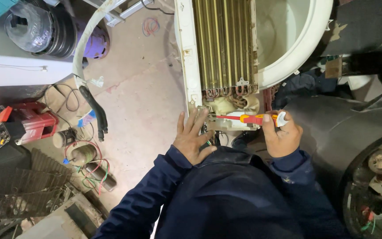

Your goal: The person uses a screwdriver to remove screws from the casing of a disassembled electronic device, likely an air conditioner unit. They proceed to detach the internal circuit board and wiring harness from the main body, carefully handling the components and wires.

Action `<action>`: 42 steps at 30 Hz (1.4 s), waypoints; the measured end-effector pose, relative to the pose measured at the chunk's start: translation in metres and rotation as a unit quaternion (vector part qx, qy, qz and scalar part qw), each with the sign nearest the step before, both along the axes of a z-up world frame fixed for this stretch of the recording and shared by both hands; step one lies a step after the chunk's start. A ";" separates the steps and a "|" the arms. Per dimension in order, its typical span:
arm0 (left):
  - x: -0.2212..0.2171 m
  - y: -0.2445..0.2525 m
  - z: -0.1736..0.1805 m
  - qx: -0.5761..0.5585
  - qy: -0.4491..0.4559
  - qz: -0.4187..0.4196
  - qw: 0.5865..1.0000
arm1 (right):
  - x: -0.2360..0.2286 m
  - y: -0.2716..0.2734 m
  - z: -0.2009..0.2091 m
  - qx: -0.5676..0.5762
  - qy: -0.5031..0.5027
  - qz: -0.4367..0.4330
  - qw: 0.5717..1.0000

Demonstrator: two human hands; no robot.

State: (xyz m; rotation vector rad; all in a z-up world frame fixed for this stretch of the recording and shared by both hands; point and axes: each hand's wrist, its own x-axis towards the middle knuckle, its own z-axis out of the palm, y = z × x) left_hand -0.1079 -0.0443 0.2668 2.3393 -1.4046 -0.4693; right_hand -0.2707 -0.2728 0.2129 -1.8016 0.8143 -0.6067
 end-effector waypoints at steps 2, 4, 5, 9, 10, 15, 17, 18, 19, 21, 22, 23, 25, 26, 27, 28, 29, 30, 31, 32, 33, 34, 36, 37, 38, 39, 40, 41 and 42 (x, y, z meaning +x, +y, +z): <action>0.000 0.010 -0.005 -0.002 -0.065 -0.086 0.994 | 0.001 0.000 0.000 -0.002 -0.012 0.004 1.000; 0.004 0.006 0.003 0.037 -0.047 -0.099 0.993 | 0.002 0.000 -0.001 -0.008 -0.013 0.004 1.000; 0.006 0.003 0.007 0.076 -0.026 -0.115 0.990 | 0.002 0.000 -0.001 -0.014 -0.012 0.003 1.000; -0.007 0.035 -0.033 0.117 -0.044 -0.114 0.986 | 0.001 0.001 -0.001 -0.025 -0.006 0.007 1.000; -0.013 0.048 -0.049 0.072 -0.165 -0.105 0.978 | 0.002 0.001 -0.001 -0.024 -0.013 0.007 1.000; -0.025 0.083 -0.088 -0.014 -0.252 -0.030 0.967 | -0.002 0.003 0.005 -0.011 -0.013 -0.005 1.000; -0.023 0.087 -0.087 -0.074 -0.347 -0.017 0.935 | -0.001 0.002 0.005 -0.014 -0.007 -0.002 1.000; -0.024 0.089 -0.084 -0.072 -0.348 -0.013 0.935 | -0.002 0.003 0.003 -0.014 -0.007 0.003 1.000; -0.023 0.088 -0.082 -0.090 -0.333 0.017 0.939 | -0.002 0.002 0.001 -0.022 -0.006 0.002 1.000; -0.021 0.096 -0.094 -0.108 -0.317 0.047 0.941 | -0.002 0.002 0.001 -0.031 -0.004 0.001 1.000; -0.020 0.105 -0.108 -0.041 -0.202 0.037 0.978 | -0.002 0.001 0.003 -0.029 -0.002 -0.002 1.000; -0.021 0.115 -0.120 0.029 -0.085 0.028 0.996 | -0.001 0.002 0.005 -0.025 -0.001 -0.002 1.000; -0.023 0.126 -0.137 0.037 -0.079 0.014 0.996 | -0.002 0.004 0.003 -0.019 -0.006 0.001 1.000; -0.022 0.131 -0.146 0.043 -0.074 -0.004 0.996 | -0.002 0.004 0.002 -0.014 -0.012 0.001 1.000; -0.018 0.140 -0.161 0.042 -0.074 -0.004 0.996 | -0.002 0.003 0.002 -0.016 -0.012 0.001 1.000; -0.014 0.149 -0.177 0.069 -0.089 -0.025 0.993 | -0.002 0.002 0.001 -0.015 -0.020 0.001 1.000; -0.012 0.161 -0.190 0.099 -0.104 -0.044 0.989 | -0.003 0.003 0.001 -0.012 -0.028 0.002 1.000; -0.007 0.169 -0.209 0.100 -0.103 -0.041 0.989 | -0.004 0.003 0.002 -0.012 -0.028 0.005 1.000; 0.001 0.176 -0.228 0.146 -0.121 -0.034 0.981 | -0.003 0.003 0.003 -0.005 -0.029 0.007 1.000; 0.009 0.184 -0.246 0.192 -0.139 -0.025 0.971 | -0.003 0.003 0.004 0.002 -0.030 0.009 1.000; 0.016 0.181 -0.258 0.190 -0.140 -0.028 0.971 | -0.002 0.003 0.007 0.001 -0.030 0.006 1.000; 0.024 0.178 -0.270 0.235 -0.139 -0.002 0.962 | -0.001 0.003 0.010 -0.003 -0.023 0.003 1.000; 0.024 0.173 -0.285 0.282 -0.134 0.026 0.950 | -0.002 0.003 0.014 -0.005 -0.013 0.002 1.000; 0.027 0.169 -0.288 0.307 -0.105 0.058 0.944 | -0.001 0.003 0.014 -0.015 -0.010 0.003 1.000; 0.030 0.164 -0.291 0.331 -0.076 0.090 0.936 | 0.001 0.003 0.014 -0.026 -0.008 0.004 1.000; 0.027 0.155 -0.283 0.329 -0.076 0.087 0.937 | 0.001 0.003 0.014 -0.027 -0.007 0.001 1.000; 0.025 0.146 -0.275 0.381 -0.049 0.087 0.919 | 0.000 0.003 0.013 -0.029 -0.008 0.000 1.000; 0.020 0.138 -0.267 0.432 -0.022 0.087 0.897 | 0.000 0.002 0.013 -0.031 -0.009 0.001 0.999; 0.018 0.131 -0.256 0.432 -0.021 0.085 0.898 | 0.000 0.003 0.013 -0.031 -0.007 -0.001 0.999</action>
